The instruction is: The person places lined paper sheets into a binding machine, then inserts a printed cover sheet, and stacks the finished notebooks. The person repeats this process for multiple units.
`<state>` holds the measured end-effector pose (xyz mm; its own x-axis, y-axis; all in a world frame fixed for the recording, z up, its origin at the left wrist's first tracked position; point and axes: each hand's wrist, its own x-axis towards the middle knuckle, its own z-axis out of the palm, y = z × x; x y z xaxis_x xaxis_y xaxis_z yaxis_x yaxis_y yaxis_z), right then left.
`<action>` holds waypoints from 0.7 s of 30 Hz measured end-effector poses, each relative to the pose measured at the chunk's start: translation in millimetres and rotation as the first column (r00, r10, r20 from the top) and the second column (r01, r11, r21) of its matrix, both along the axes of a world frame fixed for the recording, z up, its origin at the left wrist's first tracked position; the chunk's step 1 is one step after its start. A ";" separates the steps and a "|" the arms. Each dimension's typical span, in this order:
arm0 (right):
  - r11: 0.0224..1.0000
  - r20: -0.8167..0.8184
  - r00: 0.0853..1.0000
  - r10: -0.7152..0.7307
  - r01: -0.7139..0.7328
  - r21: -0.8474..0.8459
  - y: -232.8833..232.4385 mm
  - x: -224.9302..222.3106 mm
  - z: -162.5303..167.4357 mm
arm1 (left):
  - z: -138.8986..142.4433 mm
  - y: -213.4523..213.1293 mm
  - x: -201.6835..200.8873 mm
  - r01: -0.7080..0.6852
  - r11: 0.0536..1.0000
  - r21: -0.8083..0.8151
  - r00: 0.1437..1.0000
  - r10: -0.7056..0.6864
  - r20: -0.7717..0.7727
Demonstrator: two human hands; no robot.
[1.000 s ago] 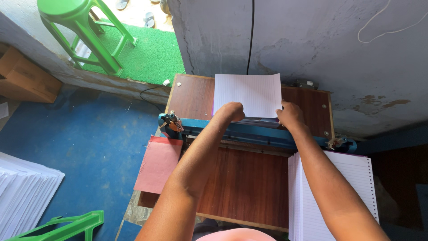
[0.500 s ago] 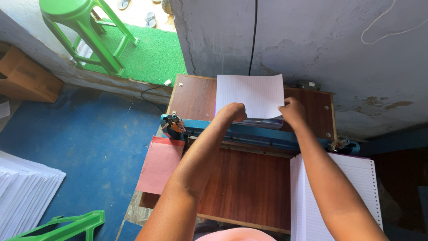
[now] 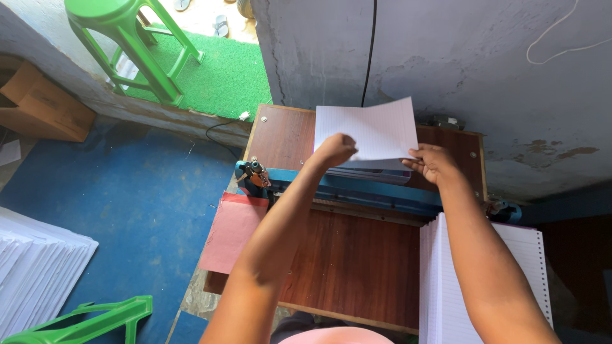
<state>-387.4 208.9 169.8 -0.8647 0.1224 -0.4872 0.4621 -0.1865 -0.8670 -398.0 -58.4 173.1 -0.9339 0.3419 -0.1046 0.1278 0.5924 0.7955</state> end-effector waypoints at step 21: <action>0.989 -0.318 0.937 -0.147 0.133 -0.066 -27.8 223.6 59.9 | 58.0 -26.4 261.4 -0.458 0.190 0.868 0.884 0.202 0.422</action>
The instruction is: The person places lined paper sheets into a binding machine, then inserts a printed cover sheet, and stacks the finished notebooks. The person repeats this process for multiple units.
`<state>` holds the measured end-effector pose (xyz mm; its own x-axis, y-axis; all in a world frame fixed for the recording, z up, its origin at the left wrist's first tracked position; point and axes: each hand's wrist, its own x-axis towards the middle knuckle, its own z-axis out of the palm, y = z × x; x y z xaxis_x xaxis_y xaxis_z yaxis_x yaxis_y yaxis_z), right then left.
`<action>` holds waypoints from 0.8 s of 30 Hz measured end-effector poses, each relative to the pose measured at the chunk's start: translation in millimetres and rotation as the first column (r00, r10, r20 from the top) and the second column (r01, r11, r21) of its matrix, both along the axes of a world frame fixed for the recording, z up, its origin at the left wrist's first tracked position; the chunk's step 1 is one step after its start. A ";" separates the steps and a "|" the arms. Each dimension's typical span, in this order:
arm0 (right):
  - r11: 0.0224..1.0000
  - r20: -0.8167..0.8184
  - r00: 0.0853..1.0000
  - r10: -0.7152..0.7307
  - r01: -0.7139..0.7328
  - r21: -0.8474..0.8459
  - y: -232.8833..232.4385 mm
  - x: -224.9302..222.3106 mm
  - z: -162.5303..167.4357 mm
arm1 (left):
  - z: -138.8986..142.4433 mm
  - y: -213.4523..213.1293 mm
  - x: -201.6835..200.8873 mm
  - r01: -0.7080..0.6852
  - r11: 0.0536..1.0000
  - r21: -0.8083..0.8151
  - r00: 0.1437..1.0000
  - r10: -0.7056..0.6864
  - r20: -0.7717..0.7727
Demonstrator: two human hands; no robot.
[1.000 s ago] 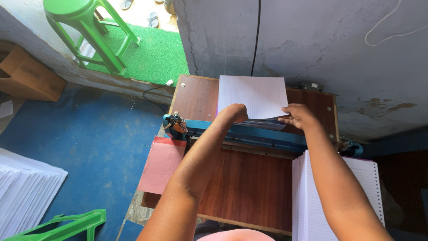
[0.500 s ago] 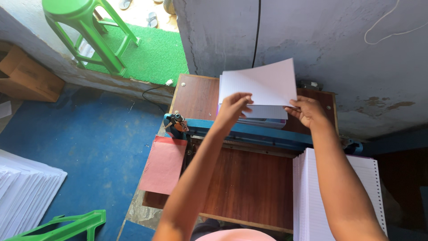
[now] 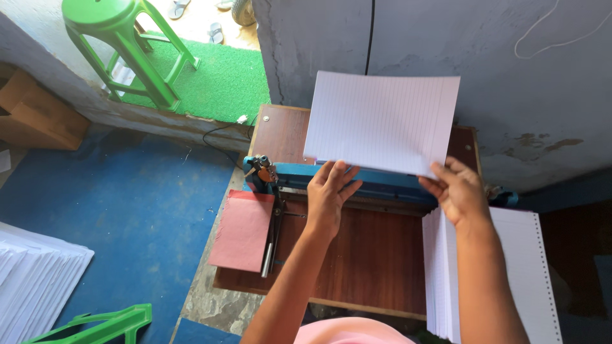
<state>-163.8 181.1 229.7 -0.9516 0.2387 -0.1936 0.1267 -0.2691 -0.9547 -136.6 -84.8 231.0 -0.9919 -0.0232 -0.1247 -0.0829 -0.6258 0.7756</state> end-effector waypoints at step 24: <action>0.990 0.422 0.906 0.035 0.028 -0.142 -113.8 245.5 -238.2 | -226.6 -123.0 199.9 -0.035 0.997 0.063 0.761 -0.014 0.649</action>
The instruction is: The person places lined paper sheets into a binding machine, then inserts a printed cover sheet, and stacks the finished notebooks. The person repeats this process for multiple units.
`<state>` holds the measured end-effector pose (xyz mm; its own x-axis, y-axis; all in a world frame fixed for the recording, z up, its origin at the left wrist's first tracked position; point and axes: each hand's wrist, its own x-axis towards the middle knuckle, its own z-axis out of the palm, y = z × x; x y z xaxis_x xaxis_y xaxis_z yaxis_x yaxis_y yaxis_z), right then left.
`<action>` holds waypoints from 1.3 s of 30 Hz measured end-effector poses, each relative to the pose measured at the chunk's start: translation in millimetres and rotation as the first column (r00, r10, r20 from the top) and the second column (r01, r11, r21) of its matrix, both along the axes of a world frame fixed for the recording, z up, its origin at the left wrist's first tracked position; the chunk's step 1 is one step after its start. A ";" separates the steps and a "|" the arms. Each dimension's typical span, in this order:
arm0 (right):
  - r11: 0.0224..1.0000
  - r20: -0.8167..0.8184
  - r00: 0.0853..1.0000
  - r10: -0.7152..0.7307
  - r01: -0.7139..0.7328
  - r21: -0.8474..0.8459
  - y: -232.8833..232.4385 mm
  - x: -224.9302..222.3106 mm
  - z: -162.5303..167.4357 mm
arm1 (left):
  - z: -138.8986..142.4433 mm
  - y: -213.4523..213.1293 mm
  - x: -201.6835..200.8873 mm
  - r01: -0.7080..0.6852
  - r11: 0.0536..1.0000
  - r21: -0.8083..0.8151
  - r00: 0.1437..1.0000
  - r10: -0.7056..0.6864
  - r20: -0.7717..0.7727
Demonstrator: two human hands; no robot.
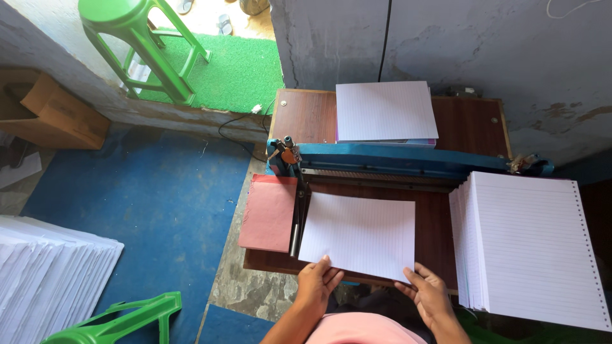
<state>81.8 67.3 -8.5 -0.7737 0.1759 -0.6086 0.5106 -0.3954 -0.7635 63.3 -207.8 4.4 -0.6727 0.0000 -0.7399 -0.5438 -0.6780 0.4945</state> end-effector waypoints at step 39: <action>0.934 -0.102 0.993 0.054 -0.015 0.356 11.0 -47.8 -40.4 | -67.5 57.7 -34.4 -0.252 0.949 0.189 0.968 0.249 0.035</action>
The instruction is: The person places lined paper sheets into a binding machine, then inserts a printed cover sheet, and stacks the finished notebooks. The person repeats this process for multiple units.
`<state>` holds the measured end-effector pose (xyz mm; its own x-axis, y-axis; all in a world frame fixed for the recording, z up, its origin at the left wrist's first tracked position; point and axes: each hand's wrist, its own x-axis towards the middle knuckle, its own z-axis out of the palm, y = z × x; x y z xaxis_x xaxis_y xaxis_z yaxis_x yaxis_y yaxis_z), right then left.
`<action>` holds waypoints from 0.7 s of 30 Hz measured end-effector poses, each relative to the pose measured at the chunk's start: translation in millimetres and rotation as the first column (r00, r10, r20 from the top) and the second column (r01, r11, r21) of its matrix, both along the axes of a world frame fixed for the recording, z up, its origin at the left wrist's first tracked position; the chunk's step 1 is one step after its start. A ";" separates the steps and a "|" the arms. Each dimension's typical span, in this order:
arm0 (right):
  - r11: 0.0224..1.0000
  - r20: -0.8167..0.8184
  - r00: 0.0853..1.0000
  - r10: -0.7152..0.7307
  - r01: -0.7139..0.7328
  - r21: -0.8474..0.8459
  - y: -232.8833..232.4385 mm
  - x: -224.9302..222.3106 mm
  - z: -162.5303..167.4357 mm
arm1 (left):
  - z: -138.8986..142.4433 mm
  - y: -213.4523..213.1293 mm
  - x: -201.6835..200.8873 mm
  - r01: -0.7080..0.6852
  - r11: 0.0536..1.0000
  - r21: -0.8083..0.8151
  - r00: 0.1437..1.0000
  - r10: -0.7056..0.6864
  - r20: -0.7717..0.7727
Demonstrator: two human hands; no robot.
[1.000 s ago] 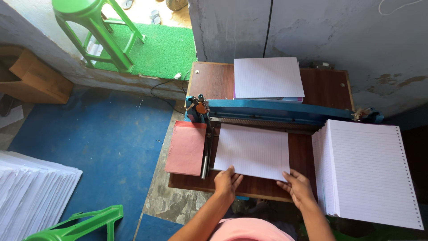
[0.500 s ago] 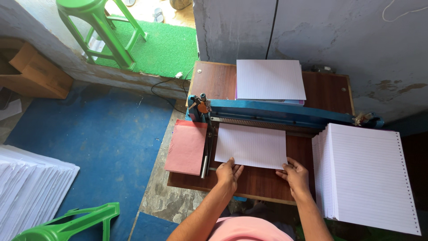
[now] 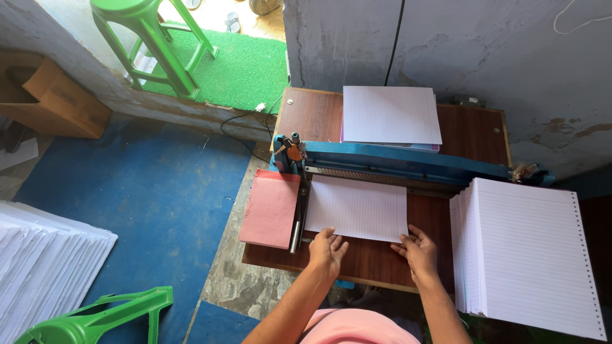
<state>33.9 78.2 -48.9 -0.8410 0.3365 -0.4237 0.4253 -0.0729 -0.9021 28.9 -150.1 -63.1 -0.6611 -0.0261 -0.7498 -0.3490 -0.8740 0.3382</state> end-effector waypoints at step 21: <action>0.981 0.035 0.986 0.162 -0.165 0.104 88.9 -11.3 -13.4 | 8.6 70.9 2.8 0.106 0.994 -0.012 0.992 -0.106 -0.065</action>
